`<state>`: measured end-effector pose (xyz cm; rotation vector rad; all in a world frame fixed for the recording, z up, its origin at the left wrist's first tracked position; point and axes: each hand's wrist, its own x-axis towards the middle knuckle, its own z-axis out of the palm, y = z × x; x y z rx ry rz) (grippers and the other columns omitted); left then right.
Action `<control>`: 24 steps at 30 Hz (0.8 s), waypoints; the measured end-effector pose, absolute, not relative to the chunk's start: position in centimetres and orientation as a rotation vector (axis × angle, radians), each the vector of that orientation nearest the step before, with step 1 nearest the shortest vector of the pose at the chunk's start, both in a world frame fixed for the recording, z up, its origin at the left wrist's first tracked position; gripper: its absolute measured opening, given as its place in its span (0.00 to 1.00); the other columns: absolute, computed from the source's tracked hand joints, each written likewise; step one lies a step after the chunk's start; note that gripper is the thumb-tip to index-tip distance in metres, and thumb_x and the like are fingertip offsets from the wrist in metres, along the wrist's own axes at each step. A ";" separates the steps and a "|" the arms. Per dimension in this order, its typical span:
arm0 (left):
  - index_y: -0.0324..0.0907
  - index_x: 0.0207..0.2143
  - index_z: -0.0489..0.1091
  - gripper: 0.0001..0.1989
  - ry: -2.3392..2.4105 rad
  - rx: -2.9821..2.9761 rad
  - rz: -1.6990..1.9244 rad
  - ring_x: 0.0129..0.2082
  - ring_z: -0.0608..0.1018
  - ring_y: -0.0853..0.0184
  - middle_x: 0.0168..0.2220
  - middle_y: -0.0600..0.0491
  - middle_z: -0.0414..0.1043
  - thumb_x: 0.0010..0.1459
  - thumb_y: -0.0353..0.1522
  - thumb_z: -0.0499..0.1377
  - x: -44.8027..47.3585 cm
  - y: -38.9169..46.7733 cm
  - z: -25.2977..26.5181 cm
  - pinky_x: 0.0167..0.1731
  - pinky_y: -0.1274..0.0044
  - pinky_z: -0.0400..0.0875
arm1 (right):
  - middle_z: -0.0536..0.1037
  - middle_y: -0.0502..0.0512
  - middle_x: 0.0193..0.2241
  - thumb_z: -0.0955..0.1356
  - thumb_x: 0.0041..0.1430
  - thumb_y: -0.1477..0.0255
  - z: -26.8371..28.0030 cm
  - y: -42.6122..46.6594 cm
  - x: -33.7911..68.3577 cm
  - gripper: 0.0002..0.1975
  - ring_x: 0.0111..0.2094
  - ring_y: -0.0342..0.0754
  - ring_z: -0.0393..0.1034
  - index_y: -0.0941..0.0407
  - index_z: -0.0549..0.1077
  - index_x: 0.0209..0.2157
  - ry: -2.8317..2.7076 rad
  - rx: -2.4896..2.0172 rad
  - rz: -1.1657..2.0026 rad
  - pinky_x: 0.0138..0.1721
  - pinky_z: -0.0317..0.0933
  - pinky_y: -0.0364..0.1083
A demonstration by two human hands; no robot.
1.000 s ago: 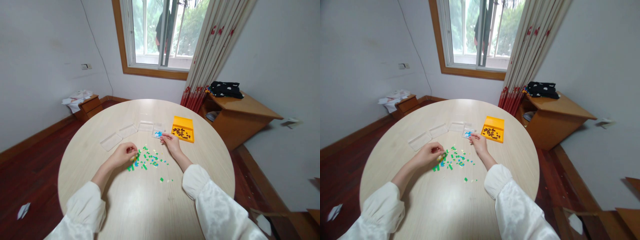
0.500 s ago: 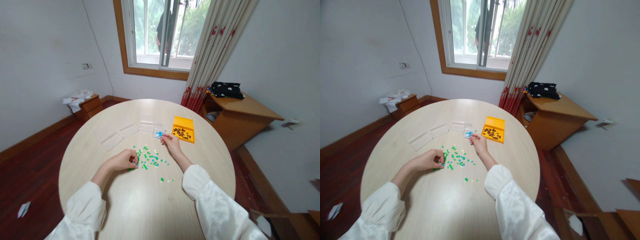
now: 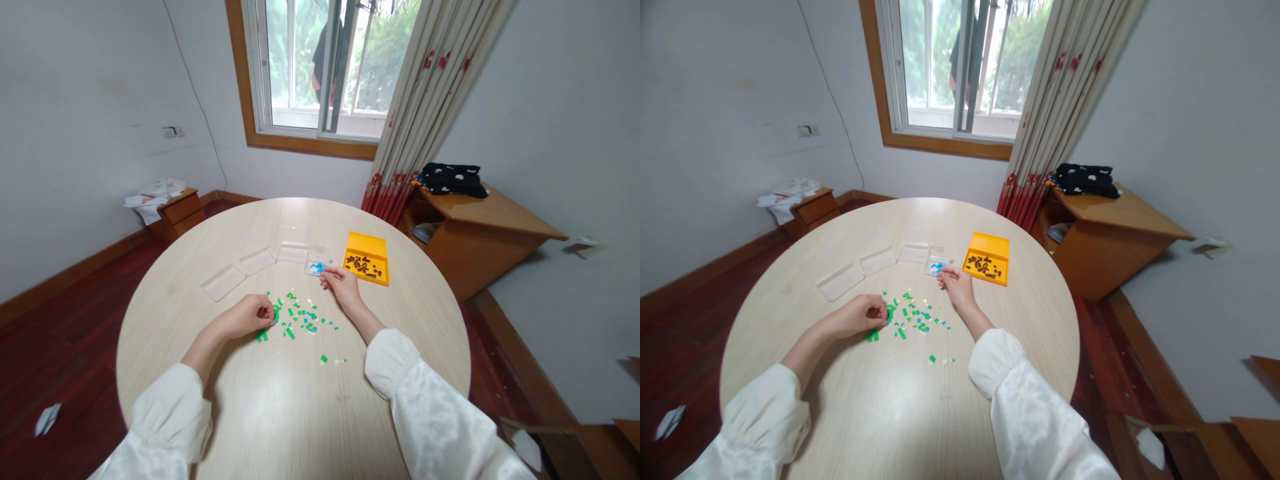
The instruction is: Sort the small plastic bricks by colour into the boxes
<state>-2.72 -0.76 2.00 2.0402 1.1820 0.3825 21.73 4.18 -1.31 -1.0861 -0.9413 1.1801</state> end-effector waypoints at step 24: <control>0.38 0.29 0.72 0.09 1.334 2.133 0.413 0.27 0.70 0.68 0.27 0.51 0.70 0.49 0.32 0.55 -2.8 -0.7 2.6 0.28 0.78 0.64 | 0.76 0.51 0.21 0.71 0.38 0.72 -1.3 4.1 21.7 0.10 0.22 0.41 0.68 0.59 0.73 0.27 -0.955 -1.073 1.194 0.24 0.63 0.41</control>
